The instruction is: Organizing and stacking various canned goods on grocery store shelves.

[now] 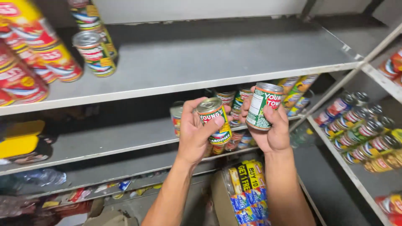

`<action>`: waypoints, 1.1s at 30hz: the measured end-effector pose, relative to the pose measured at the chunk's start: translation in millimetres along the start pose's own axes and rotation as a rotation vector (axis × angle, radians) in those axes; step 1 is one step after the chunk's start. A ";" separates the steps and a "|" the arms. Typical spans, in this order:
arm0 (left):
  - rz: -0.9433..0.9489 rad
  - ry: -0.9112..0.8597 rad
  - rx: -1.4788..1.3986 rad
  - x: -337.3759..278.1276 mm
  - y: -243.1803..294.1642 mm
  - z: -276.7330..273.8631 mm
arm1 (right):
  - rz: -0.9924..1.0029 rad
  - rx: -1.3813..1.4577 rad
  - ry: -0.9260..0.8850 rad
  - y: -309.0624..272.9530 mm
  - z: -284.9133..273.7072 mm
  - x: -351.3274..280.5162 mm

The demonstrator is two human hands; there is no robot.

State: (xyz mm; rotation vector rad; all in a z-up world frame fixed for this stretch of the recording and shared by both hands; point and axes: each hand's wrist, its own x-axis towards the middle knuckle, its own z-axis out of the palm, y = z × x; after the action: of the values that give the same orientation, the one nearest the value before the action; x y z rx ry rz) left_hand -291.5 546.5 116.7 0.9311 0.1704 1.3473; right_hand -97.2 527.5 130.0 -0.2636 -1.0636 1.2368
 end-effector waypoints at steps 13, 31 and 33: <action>0.691 0.148 0.833 20.0 183.3 -85.9 | 0.022 -0.213 -0.095 61.4 124.7 78.1; 0.726 0.349 1.421 36.5 205.6 -105.8 | -0.101 -0.388 -0.117 100.1 176.6 133.0; 0.660 0.427 1.532 39.9 204.8 -106.0 | -0.100 -0.404 -0.093 102.2 177.1 138.0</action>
State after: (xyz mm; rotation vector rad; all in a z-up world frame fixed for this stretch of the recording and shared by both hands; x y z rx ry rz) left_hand -498.6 618.6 198.2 2.0382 1.4750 1.9660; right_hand -305.9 619.1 224.1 -0.4592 -1.3892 0.9447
